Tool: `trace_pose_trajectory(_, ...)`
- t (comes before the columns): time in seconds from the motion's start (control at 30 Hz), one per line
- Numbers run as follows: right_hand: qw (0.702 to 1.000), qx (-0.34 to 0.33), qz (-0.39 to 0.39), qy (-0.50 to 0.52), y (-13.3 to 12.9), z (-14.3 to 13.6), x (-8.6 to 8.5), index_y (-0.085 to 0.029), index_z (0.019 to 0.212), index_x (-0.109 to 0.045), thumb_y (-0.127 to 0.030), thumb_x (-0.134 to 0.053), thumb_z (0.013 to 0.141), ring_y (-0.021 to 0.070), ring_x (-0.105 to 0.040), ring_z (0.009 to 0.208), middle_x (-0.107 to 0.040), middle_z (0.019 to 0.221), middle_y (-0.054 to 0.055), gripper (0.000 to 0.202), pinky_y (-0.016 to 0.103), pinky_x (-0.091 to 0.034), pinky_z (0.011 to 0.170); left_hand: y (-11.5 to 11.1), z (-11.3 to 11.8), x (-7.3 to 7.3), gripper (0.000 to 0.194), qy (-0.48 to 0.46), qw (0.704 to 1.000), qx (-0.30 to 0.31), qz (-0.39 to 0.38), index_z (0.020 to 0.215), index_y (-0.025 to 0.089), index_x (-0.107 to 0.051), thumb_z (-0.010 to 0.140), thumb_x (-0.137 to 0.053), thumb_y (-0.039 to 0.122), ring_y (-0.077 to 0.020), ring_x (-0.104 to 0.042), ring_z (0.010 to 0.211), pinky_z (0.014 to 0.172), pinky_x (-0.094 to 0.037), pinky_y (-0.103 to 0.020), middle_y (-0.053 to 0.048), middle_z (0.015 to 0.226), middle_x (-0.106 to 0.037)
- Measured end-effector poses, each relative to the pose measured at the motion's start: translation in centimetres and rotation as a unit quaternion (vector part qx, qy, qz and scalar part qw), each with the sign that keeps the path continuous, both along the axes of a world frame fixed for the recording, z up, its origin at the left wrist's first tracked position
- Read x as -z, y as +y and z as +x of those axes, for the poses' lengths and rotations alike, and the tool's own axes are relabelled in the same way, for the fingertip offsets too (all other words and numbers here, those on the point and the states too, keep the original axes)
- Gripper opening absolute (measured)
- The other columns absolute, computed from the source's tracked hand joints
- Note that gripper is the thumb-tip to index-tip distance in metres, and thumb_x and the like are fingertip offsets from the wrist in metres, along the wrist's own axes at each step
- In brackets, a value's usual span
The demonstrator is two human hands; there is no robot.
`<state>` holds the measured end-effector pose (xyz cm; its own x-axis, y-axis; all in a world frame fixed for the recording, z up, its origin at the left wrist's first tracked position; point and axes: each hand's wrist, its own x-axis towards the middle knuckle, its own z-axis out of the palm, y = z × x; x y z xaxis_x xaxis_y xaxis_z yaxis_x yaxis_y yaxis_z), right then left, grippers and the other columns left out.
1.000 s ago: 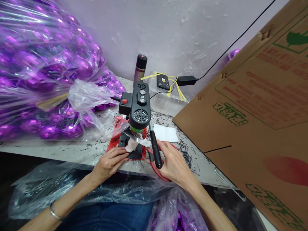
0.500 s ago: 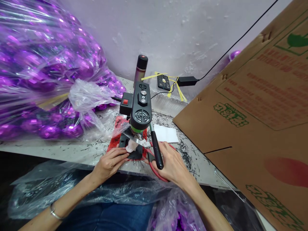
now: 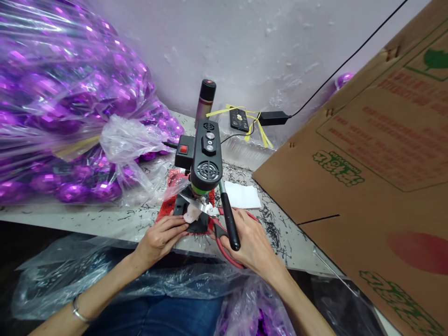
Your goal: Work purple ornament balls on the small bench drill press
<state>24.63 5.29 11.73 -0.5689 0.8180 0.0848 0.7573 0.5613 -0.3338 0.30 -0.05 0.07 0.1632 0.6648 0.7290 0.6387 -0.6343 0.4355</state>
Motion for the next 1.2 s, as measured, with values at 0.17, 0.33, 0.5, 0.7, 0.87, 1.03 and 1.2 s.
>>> trace_pose_trajectory(0.17, 1.000, 0.010, 0.015, -0.009, 0.2, -0.7, -0.3, -0.024, 0.131, -0.057, -0.025, -0.061, 0.077, 0.0262, -0.067, 0.094, -0.067, 0.110, 0.009, 0.054, 0.038, -0.056, 0.080, 0.0, -0.1, -0.1, 0.018, 0.001, 1.000, 0.004, 0.000, 0.106, 0.016, -0.068, 0.091, -0.060, 0.014, -0.0180, -0.069, 0.095, 0.090, -0.059, -0.035, -0.007, 0.099, -0.073)
trace_pose_trajectory(0.33, 1.000, 0.012, -0.009, 0.011, 0.1, -0.2, -1.3, -0.025, 0.130, -0.060, -0.028, -0.061, 0.080, 0.0239, -0.069, 0.092, -0.070, 0.110, 0.008, 0.049, 0.035, -0.056, 0.078, 0.0, -0.1, -0.1, 0.018, 0.000, 1.000, 0.006, 0.003, 0.106, 0.017, -0.068, 0.090, -0.061, 0.015, -0.0176, -0.069, 0.096, 0.091, -0.058, -0.034, -0.007, 0.099, -0.074)
trace_pose_trajectory(0.5, 0.999, 0.017, -0.035, 0.023, 0.2, -0.4, -2.4, -0.025, 0.128, -0.063, -0.031, -0.062, 0.080, 0.0236, -0.070, 0.089, -0.073, 0.105, 0.007, 0.049, 0.034, -0.056, 0.076, 0.0, 0.1, -0.1, 0.019, -0.006, 1.000, 0.002, 0.006, 0.107, 0.016, -0.068, 0.090, -0.060, 0.013, -0.0172, -0.069, 0.096, 0.089, -0.059, -0.031, -0.007, 0.098, -0.073)
trace_pose_trajectory(0.7, 1.000, 0.025, 0.000, 0.014, 0.0, -1.1, -1.5, -0.024, 0.131, -0.061, -0.026, -0.063, 0.075, 0.0264, -0.070, 0.091, -0.073, 0.105, 0.008, 0.056, 0.037, -0.057, 0.078, 0.1, -0.2, -0.2, 0.020, 0.007, 1.000, 0.006, 0.008, 0.109, 0.019, -0.069, 0.091, -0.061, 0.015, -0.0177, -0.069, 0.096, 0.089, -0.059, -0.032, -0.006, 0.099, -0.074)
trace_pose_trajectory(0.87, 0.999, 0.022, -0.023, 0.037, -0.1, 0.4, -1.6, -0.027, 0.131, -0.060, -0.025, -0.060, 0.078, 0.0245, -0.070, 0.098, -0.072, 0.115, 0.006, 0.053, 0.036, -0.057, 0.081, 0.1, -0.1, -0.1, 0.020, 0.013, 1.000, 0.002, 0.011, 0.108, 0.018, -0.069, 0.091, -0.060, 0.015, -0.0175, -0.070, 0.095, 0.087, -0.060, -0.031, -0.007, 0.098, -0.073)
trace_pose_trajectory(1.03, 1.000, 0.025, 0.008, 0.008, 0.2, -0.4, -1.1, -0.024, 0.131, -0.061, -0.026, -0.058, 0.076, 0.0261, -0.070, 0.091, -0.073, 0.109, 0.008, 0.055, 0.037, -0.056, 0.079, 0.1, -0.1, -0.3, 0.018, 0.025, 1.000, -0.001, 0.016, 0.107, 0.018, -0.069, 0.092, -0.059, 0.016, -0.0178, -0.070, 0.094, 0.086, -0.060, -0.032, -0.007, 0.097, -0.074)
trace_pose_trajectory(1.2, 1.000, 0.020, 0.016, -0.012, 0.2, -1.2, -0.4, -0.019, 0.137, -0.054, -0.024, -0.059, 0.073, 0.0283, -0.069, 0.094, -0.070, 0.110, 0.011, 0.065, 0.041, -0.055, 0.083, 0.2, -0.3, -0.7, 0.017, 0.039, 0.999, 0.004, 0.014, 0.106, 0.019, -0.069, 0.092, -0.059, 0.017, -0.0178, -0.070, 0.094, 0.087, -0.059, -0.032, -0.006, 0.097, -0.074)
